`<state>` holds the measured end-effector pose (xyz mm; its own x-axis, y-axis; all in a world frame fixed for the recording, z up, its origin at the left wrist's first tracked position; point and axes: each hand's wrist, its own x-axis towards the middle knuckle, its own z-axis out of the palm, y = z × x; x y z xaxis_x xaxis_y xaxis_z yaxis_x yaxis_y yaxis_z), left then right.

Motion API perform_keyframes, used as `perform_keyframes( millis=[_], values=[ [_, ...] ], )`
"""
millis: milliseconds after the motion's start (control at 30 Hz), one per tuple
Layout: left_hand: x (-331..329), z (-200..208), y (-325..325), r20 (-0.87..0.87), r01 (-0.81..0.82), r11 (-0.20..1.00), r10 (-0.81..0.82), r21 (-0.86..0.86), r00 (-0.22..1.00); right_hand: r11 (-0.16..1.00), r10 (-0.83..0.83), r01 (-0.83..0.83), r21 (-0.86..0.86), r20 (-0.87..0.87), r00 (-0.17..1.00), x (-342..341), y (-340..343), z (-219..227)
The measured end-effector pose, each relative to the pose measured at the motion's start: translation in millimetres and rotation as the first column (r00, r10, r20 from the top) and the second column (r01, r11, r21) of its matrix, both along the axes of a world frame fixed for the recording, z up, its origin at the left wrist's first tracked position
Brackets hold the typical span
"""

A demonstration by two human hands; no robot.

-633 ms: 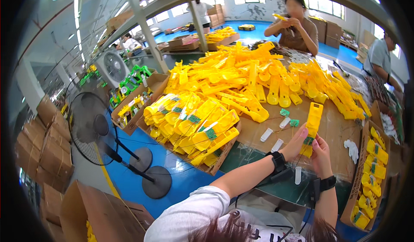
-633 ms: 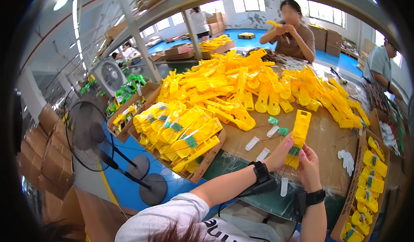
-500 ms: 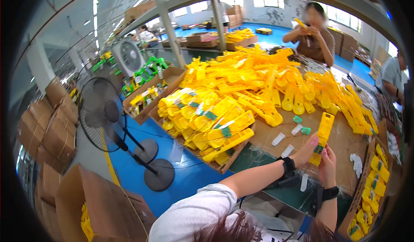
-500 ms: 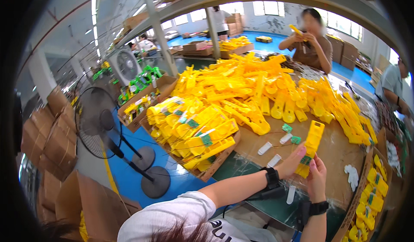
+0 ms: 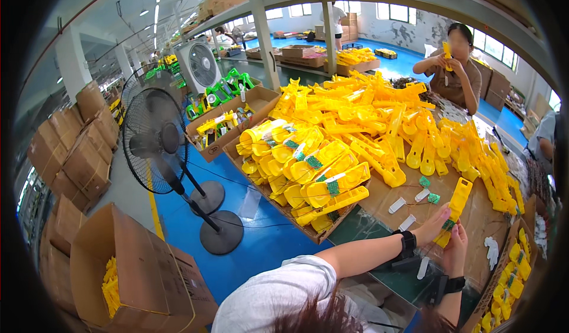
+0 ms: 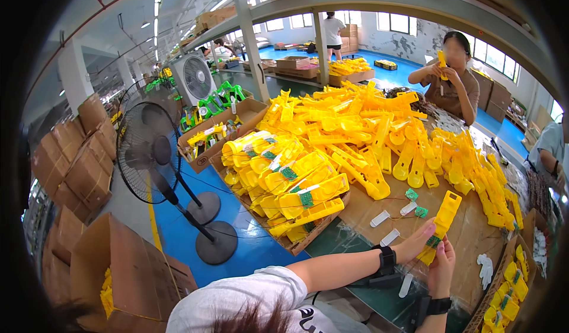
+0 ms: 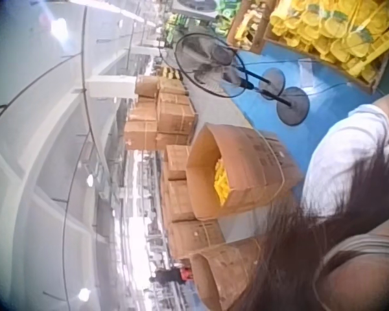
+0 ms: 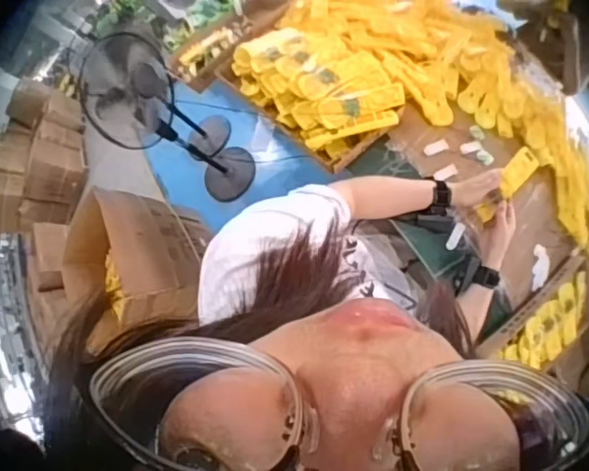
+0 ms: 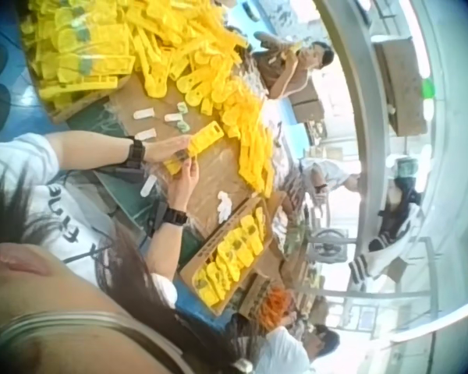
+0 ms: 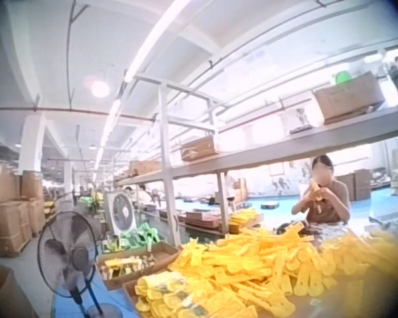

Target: Insert a circuit board and components into a yellow plastic housing for an electronic device.

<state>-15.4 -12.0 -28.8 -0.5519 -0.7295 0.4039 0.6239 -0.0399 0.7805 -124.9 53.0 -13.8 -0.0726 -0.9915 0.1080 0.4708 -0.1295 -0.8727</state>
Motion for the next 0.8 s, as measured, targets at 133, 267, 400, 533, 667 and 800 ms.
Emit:
perform_keyframes(
  millis=[133,267,400,533,667,800],
  values=[
    [6.5,3.9,0.0,0.035,-0.003,1.000,0.002,0.029,0.999,1.000,-0.013,0.013,0.028,0.000,1.000,8.2,0.5,5.8],
    [5.1,3.0,0.9,0.017,0.008,1.000,-0.008,0.017,1.000,1.000,-0.019,0.019,0.025,-0.002,1.000,6.0,-0.5,1.4],
    [2.6,0.9,-3.4,0.023,-0.014,1.000,0.013,0.016,1.000,1.000,-0.020,0.020,0.014,0.007,1.000,5.9,-0.9,3.2],
    [2.4,0.5,-3.3,0.024,0.037,0.999,-0.037,0.023,0.999,0.999,-0.028,0.028,0.016,0.007,1.000,5.0,-0.3,4.2],
    [3.2,-0.5,-4.5,0.039,0.026,0.999,-0.025,-0.032,0.999,1.000,-0.024,0.024,0.020,0.004,1.000,4.5,-0.7,3.3],
    [5.0,0.8,-2.2,0.048,0.042,0.997,-0.040,-0.057,0.998,0.998,0.030,-0.031,0.046,0.021,0.999,4.0,2.5,9.2]
  ],
)
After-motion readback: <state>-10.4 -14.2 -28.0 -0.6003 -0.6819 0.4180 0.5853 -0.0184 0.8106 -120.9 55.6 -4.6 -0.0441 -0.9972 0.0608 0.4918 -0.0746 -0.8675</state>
